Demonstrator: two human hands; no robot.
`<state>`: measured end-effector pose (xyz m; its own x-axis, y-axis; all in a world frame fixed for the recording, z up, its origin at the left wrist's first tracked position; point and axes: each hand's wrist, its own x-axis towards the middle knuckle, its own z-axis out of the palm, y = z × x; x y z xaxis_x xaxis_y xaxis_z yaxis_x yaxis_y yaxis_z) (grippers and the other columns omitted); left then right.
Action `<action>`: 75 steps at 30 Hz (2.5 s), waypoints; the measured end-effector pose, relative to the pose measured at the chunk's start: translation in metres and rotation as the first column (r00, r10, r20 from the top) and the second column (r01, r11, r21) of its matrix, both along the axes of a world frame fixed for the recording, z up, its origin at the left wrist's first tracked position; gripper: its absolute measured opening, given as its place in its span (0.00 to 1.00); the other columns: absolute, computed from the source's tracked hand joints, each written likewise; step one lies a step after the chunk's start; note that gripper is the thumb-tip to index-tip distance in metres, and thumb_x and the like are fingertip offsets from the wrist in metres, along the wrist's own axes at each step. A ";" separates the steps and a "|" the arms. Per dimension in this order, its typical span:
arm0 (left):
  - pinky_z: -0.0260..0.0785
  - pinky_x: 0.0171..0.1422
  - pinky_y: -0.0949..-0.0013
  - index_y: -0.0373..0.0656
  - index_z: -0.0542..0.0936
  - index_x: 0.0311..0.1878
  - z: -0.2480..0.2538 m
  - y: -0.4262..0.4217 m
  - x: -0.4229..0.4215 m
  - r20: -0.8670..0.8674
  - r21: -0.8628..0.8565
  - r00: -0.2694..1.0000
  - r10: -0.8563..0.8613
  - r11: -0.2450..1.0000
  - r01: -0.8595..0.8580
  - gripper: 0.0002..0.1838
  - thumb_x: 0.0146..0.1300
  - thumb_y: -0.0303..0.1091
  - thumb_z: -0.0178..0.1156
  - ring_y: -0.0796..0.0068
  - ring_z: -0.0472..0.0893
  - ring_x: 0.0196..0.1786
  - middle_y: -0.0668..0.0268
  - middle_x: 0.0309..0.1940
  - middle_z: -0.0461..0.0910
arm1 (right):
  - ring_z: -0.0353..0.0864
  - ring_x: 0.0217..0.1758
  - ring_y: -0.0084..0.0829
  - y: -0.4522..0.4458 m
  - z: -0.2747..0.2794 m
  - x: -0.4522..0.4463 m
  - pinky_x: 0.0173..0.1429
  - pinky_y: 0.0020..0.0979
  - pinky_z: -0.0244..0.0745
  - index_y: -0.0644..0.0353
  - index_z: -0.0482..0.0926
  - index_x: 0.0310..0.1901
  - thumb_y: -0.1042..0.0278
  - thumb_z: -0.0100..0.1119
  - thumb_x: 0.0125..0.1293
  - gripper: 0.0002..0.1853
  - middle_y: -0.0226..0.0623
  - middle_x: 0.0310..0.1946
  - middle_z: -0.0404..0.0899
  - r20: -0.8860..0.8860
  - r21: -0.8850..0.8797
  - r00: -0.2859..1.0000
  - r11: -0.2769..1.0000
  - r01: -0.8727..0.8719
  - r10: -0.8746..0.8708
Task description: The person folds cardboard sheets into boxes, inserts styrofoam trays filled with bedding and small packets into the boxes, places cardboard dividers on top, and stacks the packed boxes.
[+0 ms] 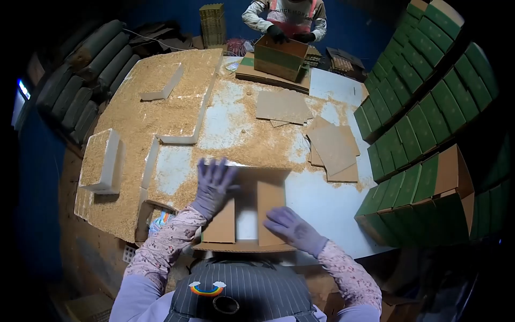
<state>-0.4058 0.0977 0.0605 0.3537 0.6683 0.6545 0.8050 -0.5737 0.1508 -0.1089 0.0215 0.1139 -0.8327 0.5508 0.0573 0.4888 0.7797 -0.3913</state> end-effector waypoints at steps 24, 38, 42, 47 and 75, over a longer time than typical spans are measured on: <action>0.67 0.67 0.53 0.39 0.62 0.72 -0.092 -0.039 -0.052 0.319 -0.856 0.799 0.510 0.517 0.011 0.32 0.72 0.51 0.47 0.45 0.76 0.61 0.38 0.59 0.73 | 0.76 0.47 0.25 0.086 -0.092 0.027 0.55 0.27 0.69 0.63 0.78 0.53 0.57 0.47 0.77 0.18 0.33 0.43 0.82 -0.229 -0.694 0.523 0.515 0.503 -0.821; 0.58 0.70 0.41 0.40 0.34 0.78 0.031 0.004 -0.413 0.832 -0.535 -0.481 0.276 0.630 -0.563 0.61 0.60 0.60 0.65 0.54 0.59 0.73 0.51 0.76 0.51 | 0.75 0.48 0.26 0.048 -0.080 -0.011 0.57 0.27 0.69 0.67 0.77 0.53 0.62 0.50 0.76 0.16 0.33 0.44 0.80 -0.224 -0.714 0.238 0.325 0.621 -0.945; 0.61 0.66 0.38 0.53 0.24 0.77 -0.008 0.034 -0.458 0.736 -0.562 -0.573 0.361 0.797 -0.221 0.71 0.50 0.56 0.75 0.56 0.65 0.68 0.54 0.75 0.49 | 0.75 0.48 0.25 0.048 -0.077 -0.011 0.57 0.26 0.69 0.66 0.78 0.52 0.62 0.50 0.76 0.15 0.31 0.44 0.79 -0.243 -0.649 0.285 0.374 0.663 -0.927; 0.74 0.55 0.37 0.50 0.57 0.72 0.030 0.037 -0.406 0.724 -0.358 -0.576 0.379 0.921 0.156 0.39 0.62 0.36 0.67 0.48 0.77 0.60 0.52 0.62 0.72 | 0.75 0.46 0.23 0.039 -0.081 -0.009 0.55 0.25 0.69 0.64 0.79 0.50 0.65 0.52 0.74 0.12 0.30 0.43 0.79 -0.285 -0.687 0.249 0.378 0.620 -0.926; 0.53 0.75 0.67 0.43 0.44 0.79 0.002 -0.067 -0.046 0.661 -0.703 0.470 0.585 0.264 0.660 0.47 0.65 0.41 0.60 0.70 0.60 0.73 0.58 0.76 0.54 | 0.76 0.60 0.30 0.123 -0.064 0.053 0.64 0.31 0.71 0.59 0.75 0.61 0.49 0.50 0.74 0.25 0.39 0.54 0.79 0.081 -0.973 0.616 0.073 0.221 -0.784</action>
